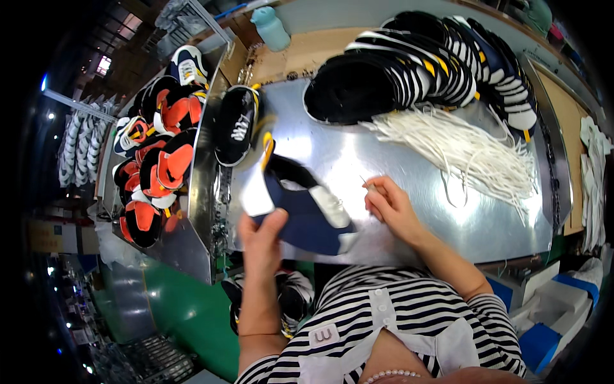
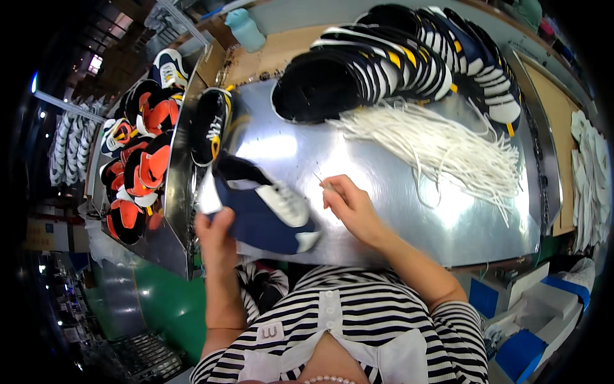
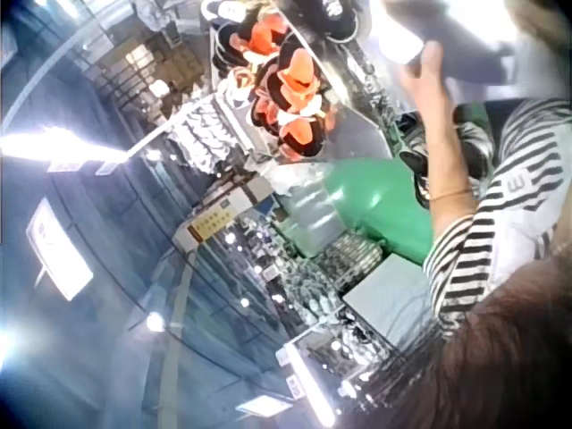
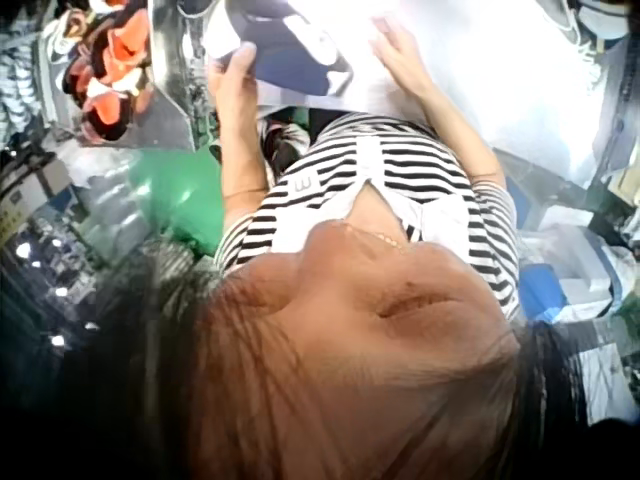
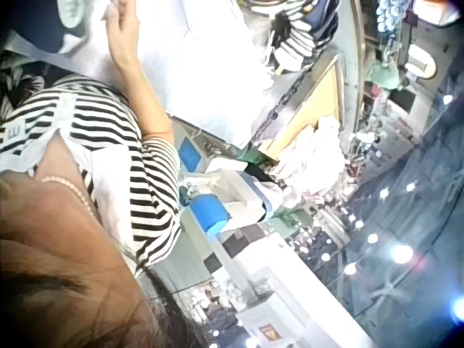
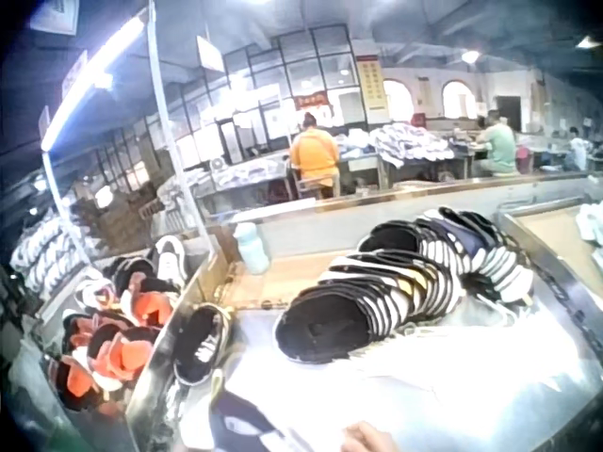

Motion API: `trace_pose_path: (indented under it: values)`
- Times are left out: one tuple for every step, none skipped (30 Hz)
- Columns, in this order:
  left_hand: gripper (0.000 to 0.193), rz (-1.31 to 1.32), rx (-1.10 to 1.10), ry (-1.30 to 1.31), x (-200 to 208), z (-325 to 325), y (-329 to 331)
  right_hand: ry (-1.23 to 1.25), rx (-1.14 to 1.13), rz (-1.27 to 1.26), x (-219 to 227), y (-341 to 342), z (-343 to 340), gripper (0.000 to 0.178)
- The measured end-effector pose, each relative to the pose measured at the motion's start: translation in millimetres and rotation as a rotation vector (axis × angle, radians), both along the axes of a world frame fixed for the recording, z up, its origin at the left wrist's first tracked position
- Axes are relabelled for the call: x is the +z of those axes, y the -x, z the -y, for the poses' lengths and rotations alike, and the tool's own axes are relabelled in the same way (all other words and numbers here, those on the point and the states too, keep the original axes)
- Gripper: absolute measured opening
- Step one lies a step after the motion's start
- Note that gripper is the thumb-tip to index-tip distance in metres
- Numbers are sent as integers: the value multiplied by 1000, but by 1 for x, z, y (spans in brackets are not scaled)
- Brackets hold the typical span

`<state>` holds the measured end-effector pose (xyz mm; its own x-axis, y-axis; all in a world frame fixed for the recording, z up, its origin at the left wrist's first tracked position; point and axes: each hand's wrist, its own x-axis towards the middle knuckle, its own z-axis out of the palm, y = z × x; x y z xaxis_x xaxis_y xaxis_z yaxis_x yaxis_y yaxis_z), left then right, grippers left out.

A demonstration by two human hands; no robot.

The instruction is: The person laces a shoe on a metal work surface, inserting a white lace through the eyelets and pulling it through to even the length. They then move a stack of shoe uppers, tear a small piece of white tape from a roll, cut it using scissors, and apply it to a shoe upper.

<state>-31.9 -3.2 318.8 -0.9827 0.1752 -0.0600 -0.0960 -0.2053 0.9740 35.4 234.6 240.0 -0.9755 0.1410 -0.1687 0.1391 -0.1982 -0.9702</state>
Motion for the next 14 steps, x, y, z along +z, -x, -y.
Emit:
trace_pose_path:
  values:
    - [33, -134, 43, 211, 19, 0, 25, -49, -21, -79, -5, -4, -5, 20]
    - [28, -263, 97, 424, 33, 5, 51, -49, -43, -52, -8, -9, -12, 20]
    - [28, -439, 131, 670, 38, 7, 82, -53, -69, -20, -11, -15, -21, 20]
    - [31, -612, 161, 909, 34, 8, 121, -62, -103, 16, -14, -21, -30, 20]
    - [38, -584, 174, 1068, 21, 13, 170, -43, -123, 41, -15, -26, -38, 20]
    - [46, -552, 194, 1232, -1, 23, 221, -19, -138, 61, -15, -29, -42, 20]
    - [55, -401, 216, 1309, -27, 41, 269, 10, -135, 75, -13, -29, -41, 20]
    - [63, -255, 212, 1367, -50, 41, 304, -55, -109, 68, -11, -29, -39, 20]
    - [69, -273, 183, 1327, -62, 10, 314, -133, -118, 73, -8, -32, -41, 20]
    - [76, -290, 155, 1288, -74, -20, 321, -210, -126, 81, -6, -34, -44, 20]
    - [80, -364, 211, 1317, -93, -32, 331, -317, -72, 52, -6, -35, -46, 19]
    - [77, -463, 54, 1217, -113, -36, 340, -370, -59, 50, -6, -38, -48, 19]
    - [84, -675, -7, 1186, -135, -42, 345, -425, -46, 41, -6, -40, -52, 19]
    - [92, -887, -69, 1142, -161, -51, 344, -482, -36, 37, -5, -43, -57, 20]
